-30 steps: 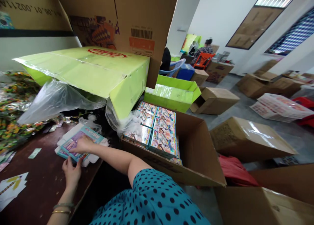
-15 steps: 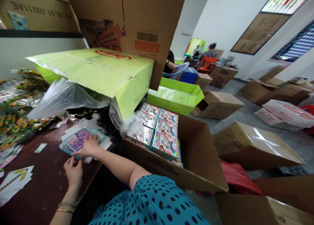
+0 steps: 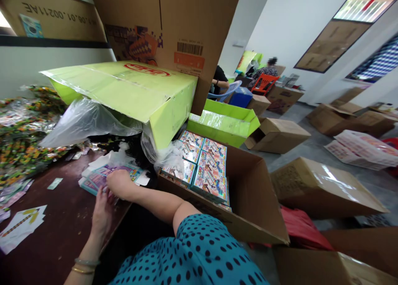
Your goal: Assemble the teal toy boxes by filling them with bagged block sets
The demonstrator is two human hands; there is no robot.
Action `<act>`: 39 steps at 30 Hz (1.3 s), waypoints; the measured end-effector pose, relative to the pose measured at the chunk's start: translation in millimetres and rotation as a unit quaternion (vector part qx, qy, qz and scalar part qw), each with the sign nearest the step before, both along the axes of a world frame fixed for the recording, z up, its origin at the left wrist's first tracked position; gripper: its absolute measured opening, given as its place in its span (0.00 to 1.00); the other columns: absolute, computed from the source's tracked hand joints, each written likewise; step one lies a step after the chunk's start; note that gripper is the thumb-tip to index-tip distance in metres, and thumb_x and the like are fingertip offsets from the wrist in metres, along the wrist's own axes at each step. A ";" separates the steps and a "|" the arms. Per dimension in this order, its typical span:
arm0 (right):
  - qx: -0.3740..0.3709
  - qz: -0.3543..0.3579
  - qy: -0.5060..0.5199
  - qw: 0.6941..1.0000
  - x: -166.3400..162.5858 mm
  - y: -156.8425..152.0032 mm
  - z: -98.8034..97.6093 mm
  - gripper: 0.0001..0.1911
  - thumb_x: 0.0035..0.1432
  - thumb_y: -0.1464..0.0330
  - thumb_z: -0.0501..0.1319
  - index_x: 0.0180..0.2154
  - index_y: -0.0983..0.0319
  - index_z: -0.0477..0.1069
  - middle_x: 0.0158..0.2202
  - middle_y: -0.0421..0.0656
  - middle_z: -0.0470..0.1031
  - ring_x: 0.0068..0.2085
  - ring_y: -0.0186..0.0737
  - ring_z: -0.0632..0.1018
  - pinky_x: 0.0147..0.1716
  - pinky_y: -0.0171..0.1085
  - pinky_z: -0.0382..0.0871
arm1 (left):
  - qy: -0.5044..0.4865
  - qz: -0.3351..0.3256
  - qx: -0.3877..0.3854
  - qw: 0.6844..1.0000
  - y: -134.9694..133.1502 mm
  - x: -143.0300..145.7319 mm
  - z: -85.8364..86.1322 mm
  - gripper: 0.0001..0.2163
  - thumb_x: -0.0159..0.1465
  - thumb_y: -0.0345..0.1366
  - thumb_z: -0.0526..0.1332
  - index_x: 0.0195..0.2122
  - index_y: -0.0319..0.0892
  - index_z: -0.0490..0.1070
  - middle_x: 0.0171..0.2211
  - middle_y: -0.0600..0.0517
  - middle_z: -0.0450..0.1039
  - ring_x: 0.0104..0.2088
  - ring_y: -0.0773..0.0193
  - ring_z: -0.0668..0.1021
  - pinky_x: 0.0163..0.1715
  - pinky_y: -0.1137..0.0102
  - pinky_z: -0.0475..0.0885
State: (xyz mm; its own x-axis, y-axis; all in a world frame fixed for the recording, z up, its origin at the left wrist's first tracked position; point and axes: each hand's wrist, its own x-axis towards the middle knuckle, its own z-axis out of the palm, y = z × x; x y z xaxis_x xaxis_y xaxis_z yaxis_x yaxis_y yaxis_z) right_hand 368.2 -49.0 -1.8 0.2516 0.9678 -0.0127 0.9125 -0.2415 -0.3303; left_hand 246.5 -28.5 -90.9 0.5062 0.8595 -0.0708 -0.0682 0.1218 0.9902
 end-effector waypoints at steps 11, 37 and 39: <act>0.134 0.008 0.201 0.970 -41.2 -32.4 9.4 0.35 0.63 0.54 0.65 0.64 0.64 0.63 0.60 0.57 0.73 0.61 0.58 0.74 0.61 0.54 0.66 | -0.146 0.228 -0.139 0.953 -12.2 -100.8 41.5 0.30 0.55 0.60 0.71 0.46 0.38 0.77 0.48 0.41 0.81 0.49 0.50 0.83 0.52 0.55 0.78; 0.039 0.299 0.424 0.854 -95.9 -9.6 -61.8 0.19 0.69 0.56 0.57 0.48 0.58 0.80 0.50 0.48 0.77 0.51 0.45 0.78 0.53 0.44 0.73 | -0.083 0.336 -0.153 0.926 -56.6 -212.6 34.4 0.13 0.57 0.36 0.66 0.44 0.43 0.75 0.28 0.57 0.74 0.26 0.68 0.74 0.28 0.74 0.67; 0.063 0.316 0.366 0.873 -98.7 13.5 -55.0 0.22 0.64 0.58 0.64 0.57 0.57 0.76 0.58 0.49 0.74 0.56 0.47 0.77 0.56 0.45 0.72 | -0.130 0.265 -0.256 0.921 -48.0 -214.2 37.2 0.18 0.53 0.32 0.64 0.46 0.40 0.75 0.26 0.55 0.75 0.24 0.67 0.74 0.27 0.73 0.69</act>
